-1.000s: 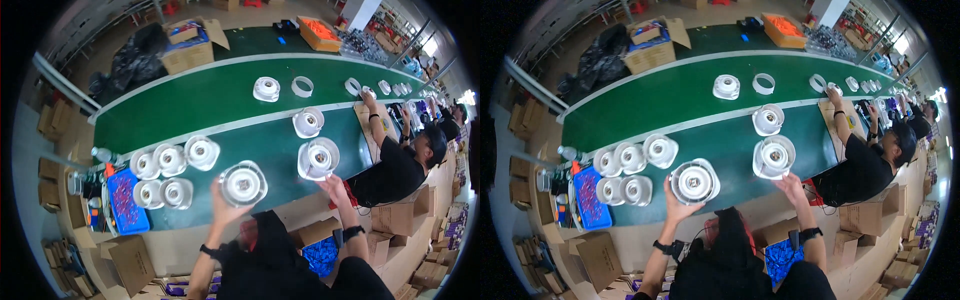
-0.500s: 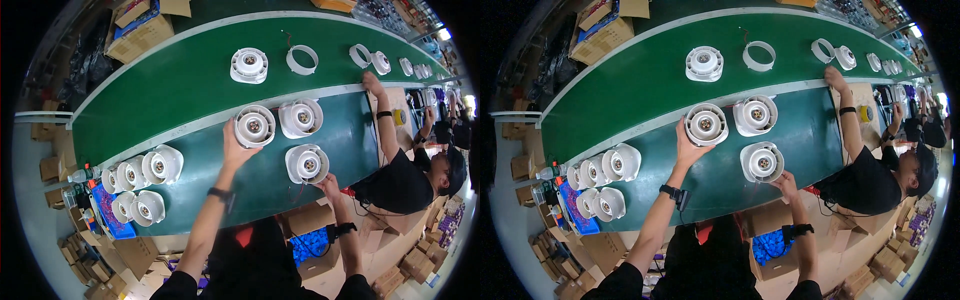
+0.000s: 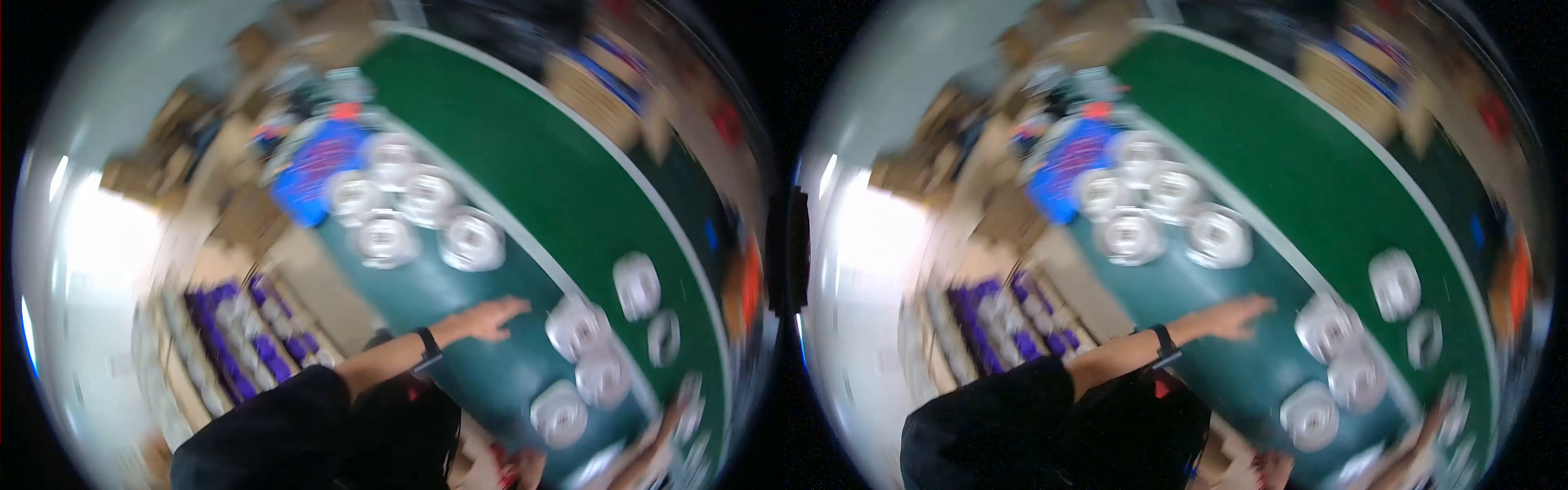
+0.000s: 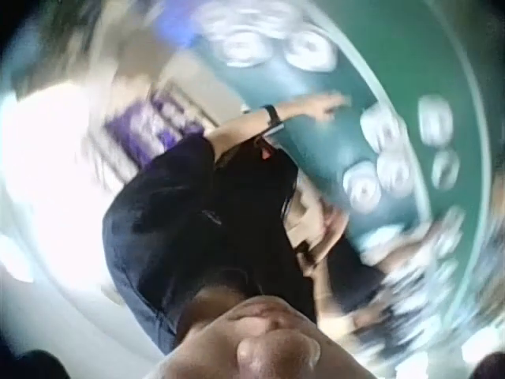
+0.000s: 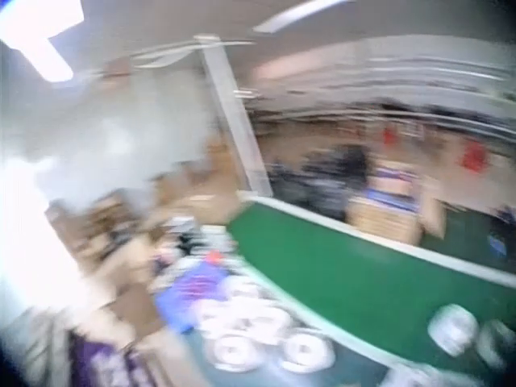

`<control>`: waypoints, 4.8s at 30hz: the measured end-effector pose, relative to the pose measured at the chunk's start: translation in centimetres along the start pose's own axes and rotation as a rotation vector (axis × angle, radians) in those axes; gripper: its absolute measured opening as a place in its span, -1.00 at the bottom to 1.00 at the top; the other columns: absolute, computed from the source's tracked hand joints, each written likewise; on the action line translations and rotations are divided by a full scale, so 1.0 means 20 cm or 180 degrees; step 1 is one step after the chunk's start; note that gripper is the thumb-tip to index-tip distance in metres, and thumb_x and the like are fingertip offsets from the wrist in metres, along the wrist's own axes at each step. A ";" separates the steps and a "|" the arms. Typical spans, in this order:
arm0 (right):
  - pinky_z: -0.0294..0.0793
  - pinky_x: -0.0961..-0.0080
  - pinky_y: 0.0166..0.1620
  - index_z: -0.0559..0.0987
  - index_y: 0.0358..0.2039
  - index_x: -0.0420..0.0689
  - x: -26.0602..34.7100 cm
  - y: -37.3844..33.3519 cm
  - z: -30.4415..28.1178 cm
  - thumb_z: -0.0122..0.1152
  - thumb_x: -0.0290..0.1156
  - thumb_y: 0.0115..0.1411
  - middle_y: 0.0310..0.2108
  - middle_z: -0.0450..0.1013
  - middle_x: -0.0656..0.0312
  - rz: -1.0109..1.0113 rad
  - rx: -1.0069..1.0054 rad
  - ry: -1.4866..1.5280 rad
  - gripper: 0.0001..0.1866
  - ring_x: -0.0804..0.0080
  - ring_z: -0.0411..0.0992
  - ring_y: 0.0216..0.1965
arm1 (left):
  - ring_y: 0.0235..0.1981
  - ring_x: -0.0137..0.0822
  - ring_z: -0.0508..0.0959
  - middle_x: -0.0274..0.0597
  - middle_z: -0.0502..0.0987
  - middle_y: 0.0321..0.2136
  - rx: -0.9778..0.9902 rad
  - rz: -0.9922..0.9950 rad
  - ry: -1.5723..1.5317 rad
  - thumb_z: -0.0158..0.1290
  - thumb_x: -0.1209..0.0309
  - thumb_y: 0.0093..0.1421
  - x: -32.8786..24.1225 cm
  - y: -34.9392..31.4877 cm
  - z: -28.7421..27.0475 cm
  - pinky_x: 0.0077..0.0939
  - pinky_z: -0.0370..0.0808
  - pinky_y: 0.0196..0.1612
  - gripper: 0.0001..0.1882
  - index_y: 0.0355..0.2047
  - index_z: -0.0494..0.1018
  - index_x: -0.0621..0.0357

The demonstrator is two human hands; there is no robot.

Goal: Assembling plastic ventilation fan components and moving completed units.

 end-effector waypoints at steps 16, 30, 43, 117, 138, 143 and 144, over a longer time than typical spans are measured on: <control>0.43 0.59 -0.40 0.54 -0.15 -0.20 1.54 1.57 1.04 0.02 -0.38 0.40 -0.44 0.53 0.23 -0.1761 0.3043 -0.0006 -0.82 0.51 0.42 -0.49 | -0.35 -0.48 0.57 -0.23 0.60 -0.41 -0.5054 -0.3030 0.0493 0.12 0.42 0.22 -0.11 -2.56 -0.57 -0.50 0.52 -0.24 -0.67 0.00 0.49 0.16; 0.50 0.40 -0.16 0.59 -0.21 -0.26 2.89 0.53 4.00 0.17 -0.44 0.25 -0.31 0.58 0.05 -0.4222 0.4173 -0.1629 -0.82 0.27 0.56 -0.26 | 0.22 0.16 0.34 0.29 0.28 0.19 -0.7162 -0.4968 0.1630 0.36 0.16 -0.06 0.35 -4.73 -1.16 -0.09 0.30 0.26 0.14 0.37 -0.10 0.31; 0.47 0.14 0.01 0.44 0.06 -0.23 3.27 -0.24 5.55 0.31 -0.42 0.07 -0.01 0.42 -0.01 -0.7223 0.2697 -0.1665 -0.48 -0.03 0.40 0.02 | 0.33 0.21 0.14 0.27 0.08 0.31 -0.7538 -0.4505 0.1945 0.50 0.12 -0.29 0.56 -4.93 -1.47 0.00 0.14 0.34 0.41 0.40 -0.21 0.28; 0.48 0.07 -0.24 0.55 -0.34 -0.24 -0.77 0.62 -0.92 0.31 -0.33 0.10 -0.22 0.50 -0.05 0.1583 -0.3515 -0.1189 -0.76 -0.14 0.49 -0.24 | 0.29 0.22 0.15 0.22 0.09 0.26 0.0662 0.1123 -0.0250 0.56 0.23 -0.38 0.20 1.05 0.94 0.05 0.14 0.34 0.39 0.35 -0.14 0.17; 0.34 0.12 0.17 0.49 0.00 -0.17 -0.65 1.08 -1.34 0.30 -0.55 -0.01 -0.02 0.41 -0.01 0.0371 -0.3509 -0.1989 -0.51 -0.12 0.30 0.10 | 0.34 0.13 0.16 0.16 0.17 0.31 0.1651 0.0364 0.0270 0.35 0.33 -0.05 0.11 1.19 0.42 -0.12 0.12 0.38 -0.03 0.32 0.11 0.24; 0.35 0.14 0.06 0.49 -0.06 -0.29 -0.28 0.99 -1.17 0.15 -0.57 0.17 -0.07 0.43 -0.10 0.0527 -0.3558 -0.1248 -0.70 -0.05 0.37 0.02 | -0.33 -0.08 0.65 -0.15 0.65 -0.33 0.1337 0.0100 -0.0039 0.16 0.41 0.16 0.22 1.10 0.26 -0.25 0.58 -0.25 -0.64 -0.01 0.47 0.06; 0.40 0.18 -0.01 0.51 -0.12 -0.31 -0.15 1.05 -1.10 0.11 -0.57 0.21 -0.15 0.48 -0.10 0.0422 -0.3500 -0.1087 -0.78 -0.01 0.44 -0.07 | -0.33 -0.08 0.65 -0.15 0.65 -0.33 0.1103 -0.0028 -0.0023 0.16 0.41 0.16 0.26 1.07 0.19 -0.25 0.58 -0.25 -0.64 -0.01 0.47 0.06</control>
Point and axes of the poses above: each hand's wrist, its own y-axis towards the middle knuckle, its own z-axis out of the palm, x = y × z, the point moved 1 cm from there along y, towards the middle knuckle
